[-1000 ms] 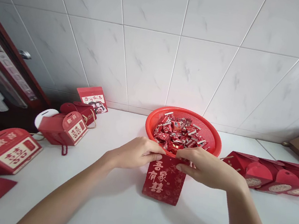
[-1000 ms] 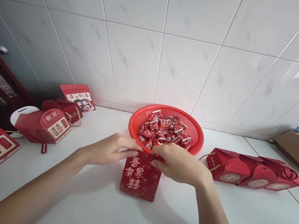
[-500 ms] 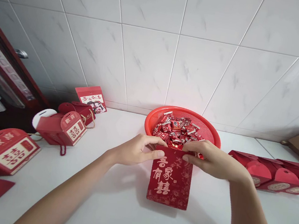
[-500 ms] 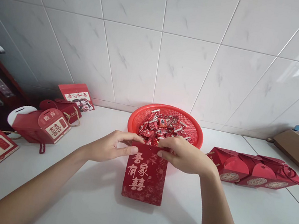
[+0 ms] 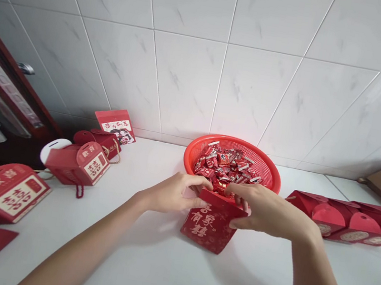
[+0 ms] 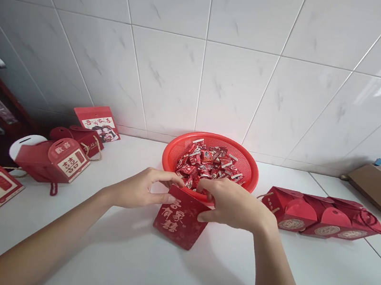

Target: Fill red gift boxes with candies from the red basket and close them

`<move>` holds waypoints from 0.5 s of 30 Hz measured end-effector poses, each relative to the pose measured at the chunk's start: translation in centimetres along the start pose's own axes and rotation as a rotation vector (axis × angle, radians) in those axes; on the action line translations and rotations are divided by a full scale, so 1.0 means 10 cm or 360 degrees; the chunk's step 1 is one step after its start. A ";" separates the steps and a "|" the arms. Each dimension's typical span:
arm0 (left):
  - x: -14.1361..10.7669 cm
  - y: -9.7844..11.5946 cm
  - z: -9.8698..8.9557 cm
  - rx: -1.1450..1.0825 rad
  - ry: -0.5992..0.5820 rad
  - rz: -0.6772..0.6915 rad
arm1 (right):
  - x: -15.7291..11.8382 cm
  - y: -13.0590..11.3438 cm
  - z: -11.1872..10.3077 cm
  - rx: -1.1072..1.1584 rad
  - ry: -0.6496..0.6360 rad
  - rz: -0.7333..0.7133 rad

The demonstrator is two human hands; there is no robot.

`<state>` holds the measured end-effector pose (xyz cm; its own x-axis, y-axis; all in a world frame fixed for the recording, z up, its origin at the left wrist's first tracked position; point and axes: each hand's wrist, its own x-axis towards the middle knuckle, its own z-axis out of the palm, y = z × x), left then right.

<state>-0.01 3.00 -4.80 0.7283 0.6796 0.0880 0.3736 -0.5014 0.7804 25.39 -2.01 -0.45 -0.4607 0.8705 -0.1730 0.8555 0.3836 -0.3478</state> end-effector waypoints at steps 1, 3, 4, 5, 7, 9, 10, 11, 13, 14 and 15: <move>0.00 0.00 0.00 0.0024 0.0015 -0.0002 | 0.00 -0.04 0.02 -0.0044 0.0015 0.0028; 0.01 0.00 0.01 0.0064 0.0043 0.0011 | -0.01 -0.12 0.07 -0.0128 0.0107 0.0021; 0.02 0.01 0.02 0.0075 0.0055 0.0018 | -0.01 -0.15 0.08 -0.0165 0.0189 -0.0002; 0.02 0.02 0.02 0.0078 0.0076 0.0025 | -0.01 -0.18 0.09 -0.0192 0.0282 -0.0030; 0.02 0.05 0.05 0.0086 0.0185 0.0050 | -0.02 -0.19 0.08 -0.0189 0.0430 -0.0097; 0.00 0.11 0.08 0.0169 0.0467 0.0127 | -0.02 -0.18 0.05 -0.0102 0.0468 -0.0164; -0.01 0.14 0.10 0.0245 0.0638 0.0205 | -0.02 -0.17 0.04 -0.0041 0.0449 -0.0197; -0.03 0.17 0.13 0.0335 0.0776 0.0305 | -0.02 -0.15 0.03 0.0017 0.0421 -0.0221; -0.08 0.24 0.18 0.0517 0.0824 0.0512 | 0.00 -0.12 0.02 0.0110 0.0342 -0.0242; -0.10 0.28 0.21 0.0610 0.0735 0.0572 | 0.02 -0.11 0.02 0.0136 0.0291 -0.0249; -0.12 0.31 0.23 0.0714 0.0616 0.0589 | 0.04 -0.09 0.02 0.0143 0.0239 -0.0257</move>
<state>1.58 -0.57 -3.94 0.6277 0.5214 0.5780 0.4022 -0.8530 0.3327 24.37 -2.13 -0.38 -0.5440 0.8386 0.0282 0.7458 0.4986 -0.4417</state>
